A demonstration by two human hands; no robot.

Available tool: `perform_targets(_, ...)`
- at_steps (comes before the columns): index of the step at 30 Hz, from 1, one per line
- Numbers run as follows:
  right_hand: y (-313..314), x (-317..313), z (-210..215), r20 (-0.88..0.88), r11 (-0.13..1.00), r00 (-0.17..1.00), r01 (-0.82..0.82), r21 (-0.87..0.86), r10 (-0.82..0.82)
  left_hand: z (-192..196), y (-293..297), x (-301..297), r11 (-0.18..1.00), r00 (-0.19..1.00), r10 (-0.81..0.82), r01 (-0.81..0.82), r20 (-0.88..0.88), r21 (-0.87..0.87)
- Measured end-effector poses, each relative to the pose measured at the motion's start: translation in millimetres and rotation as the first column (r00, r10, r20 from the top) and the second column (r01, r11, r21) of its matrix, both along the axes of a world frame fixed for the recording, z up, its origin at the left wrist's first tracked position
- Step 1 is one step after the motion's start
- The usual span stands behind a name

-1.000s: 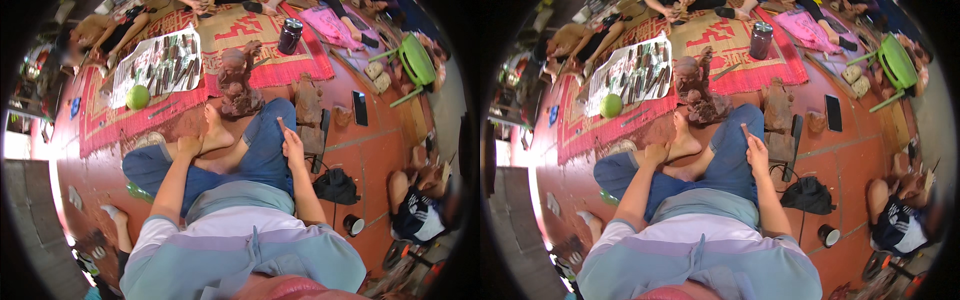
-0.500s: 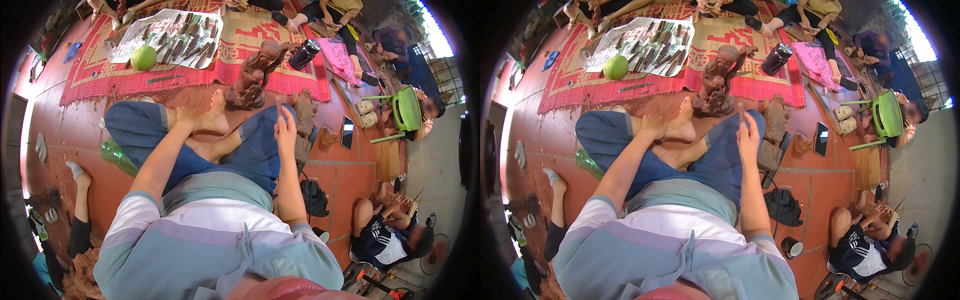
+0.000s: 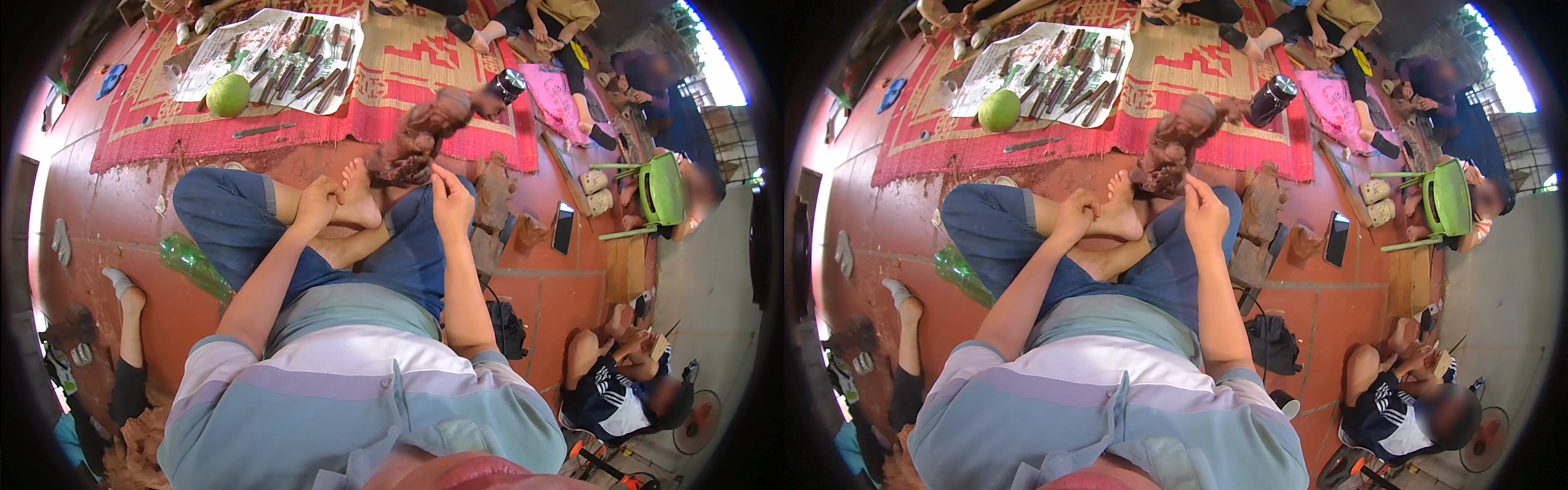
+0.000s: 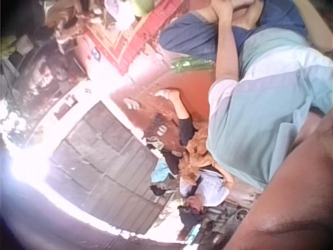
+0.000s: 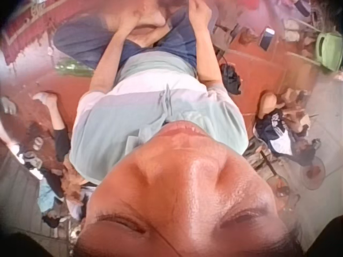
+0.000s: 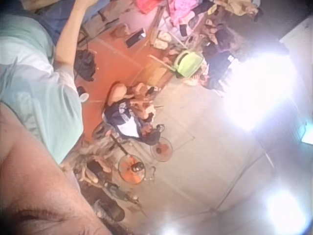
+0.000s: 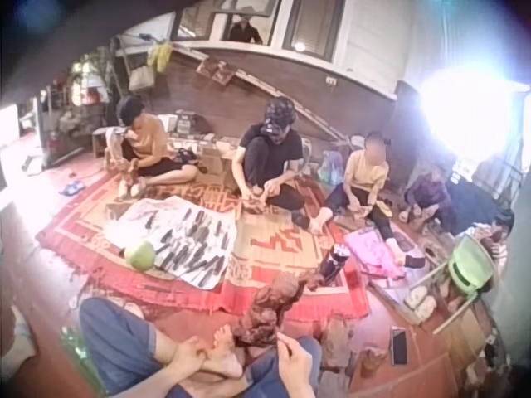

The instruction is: The person sits on a mat and carves a small piece of dark wood using a small knife. They hold the wood in their left hand and use the knife in their right hand to shape the object, occasionally rotating it to access different sides.

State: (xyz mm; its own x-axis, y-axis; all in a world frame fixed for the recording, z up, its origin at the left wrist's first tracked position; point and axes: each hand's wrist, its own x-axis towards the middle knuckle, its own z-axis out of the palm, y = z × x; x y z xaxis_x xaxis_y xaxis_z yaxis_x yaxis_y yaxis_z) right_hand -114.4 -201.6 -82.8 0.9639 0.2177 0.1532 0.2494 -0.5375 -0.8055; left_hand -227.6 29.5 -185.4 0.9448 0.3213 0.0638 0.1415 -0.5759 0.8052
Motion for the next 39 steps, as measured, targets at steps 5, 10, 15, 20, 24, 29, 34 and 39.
perform_targets(5, -11, 12, -45, -0.185, 0.949, 0.981, 0.004, 0.316, 0.057, 45, -19, 35, 0.965, 0.968, 0.07, -0.005, 0.24, -0.262)
perform_targets(10, -11, 10, -26, -0.119, 0.993, 0.992, -0.028, 0.114, 0.042, 184, -43, 125, 0.99, 0.807, -0.082, 0.133, 0.584, -0.043)
perform_targets(15, -33, -6, 18, -0.23, 0.982, 0.973, 0.065, 0.179, -0.023, 228, -73, 171, 0.918, 0.856, -0.358, 0.249, 0.373, 0.31)
perform_targets(20, -69, -9, 4, -0.257, 0.967, 0.96, 0.162, 0.194, -0.109, 223, -72, 176, 0.912, 0.875, -0.338, 0.215, 0.346, 0.349)
perform_targets(24, -38, -10, -1, -0.126, 0.976, 0.991, 0.073, 0.206, -0.048, 206, -55, 183, 0.921, 0.819, -0.351, 0.215, 0.454, 0.324)
perform_targets(29, -11, 2, -18, 0.016, 0.965, 0.998, -0.07, 0.253, 0.068, 218, -83, 180, 0.919, 0.8, -0.394, 0.356, 0.452, 0.171)
perform_targets(34, -9, 3, -14, 0.127, 0.991, 0.989, -0.09, 0.096, 0.077, 221, -78, 177, 0.952, 0.752, -0.298, 0.194, 0.588, 0.235)
perform_targets(39, 1, 12, -12, 0.011, 0.991, 0.992, -0.128, 0.032, 0.127, 206, -71, 178, 0.953, 0.762, -0.28, 0.147, 0.584, 0.266)
